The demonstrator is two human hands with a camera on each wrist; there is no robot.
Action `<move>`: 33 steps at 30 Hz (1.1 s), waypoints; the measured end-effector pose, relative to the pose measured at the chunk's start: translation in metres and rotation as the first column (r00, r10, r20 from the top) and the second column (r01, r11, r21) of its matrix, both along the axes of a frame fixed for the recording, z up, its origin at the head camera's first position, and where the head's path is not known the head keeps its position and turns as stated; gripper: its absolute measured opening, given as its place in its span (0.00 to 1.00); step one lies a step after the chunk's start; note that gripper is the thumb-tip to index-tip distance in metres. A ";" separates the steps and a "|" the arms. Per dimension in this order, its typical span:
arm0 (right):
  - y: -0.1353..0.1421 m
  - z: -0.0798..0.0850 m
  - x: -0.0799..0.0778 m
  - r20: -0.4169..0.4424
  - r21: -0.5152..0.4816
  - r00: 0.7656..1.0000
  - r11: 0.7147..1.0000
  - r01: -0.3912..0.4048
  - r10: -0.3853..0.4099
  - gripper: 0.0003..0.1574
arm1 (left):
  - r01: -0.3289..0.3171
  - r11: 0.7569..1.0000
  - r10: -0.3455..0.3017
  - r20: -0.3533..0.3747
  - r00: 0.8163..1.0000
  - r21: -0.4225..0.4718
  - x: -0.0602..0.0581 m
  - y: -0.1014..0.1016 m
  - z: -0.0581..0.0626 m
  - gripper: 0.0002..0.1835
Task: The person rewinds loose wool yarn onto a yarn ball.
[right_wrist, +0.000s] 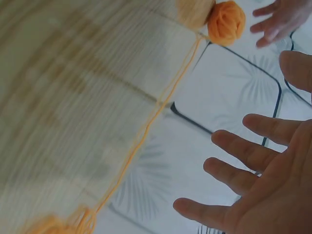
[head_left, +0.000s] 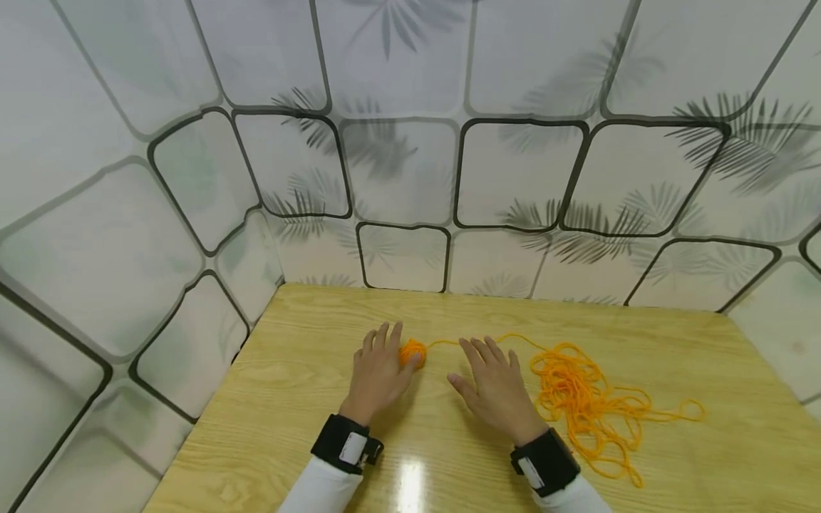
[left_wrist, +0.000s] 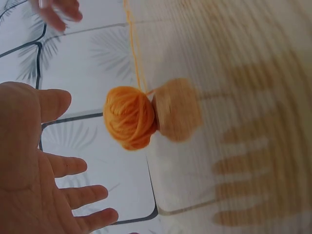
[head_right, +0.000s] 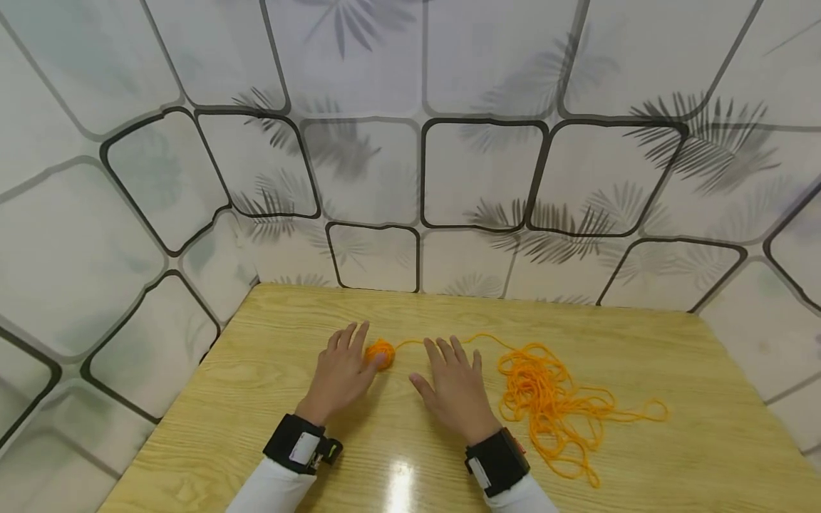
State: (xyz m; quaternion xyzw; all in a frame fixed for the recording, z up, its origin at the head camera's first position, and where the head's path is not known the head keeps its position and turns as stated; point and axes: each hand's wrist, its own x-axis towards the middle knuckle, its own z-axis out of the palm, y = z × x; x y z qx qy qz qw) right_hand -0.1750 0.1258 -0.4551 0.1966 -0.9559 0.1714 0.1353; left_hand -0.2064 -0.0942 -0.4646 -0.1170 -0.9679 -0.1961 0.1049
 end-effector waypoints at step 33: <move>-0.072 -0.007 -0.057 -0.035 0.075 0.997 0.995 -0.070 0.073 0.20 | 0.034 0.973 -0.067 0.141 0.988 0.229 -0.020 0.014 0.002 0.20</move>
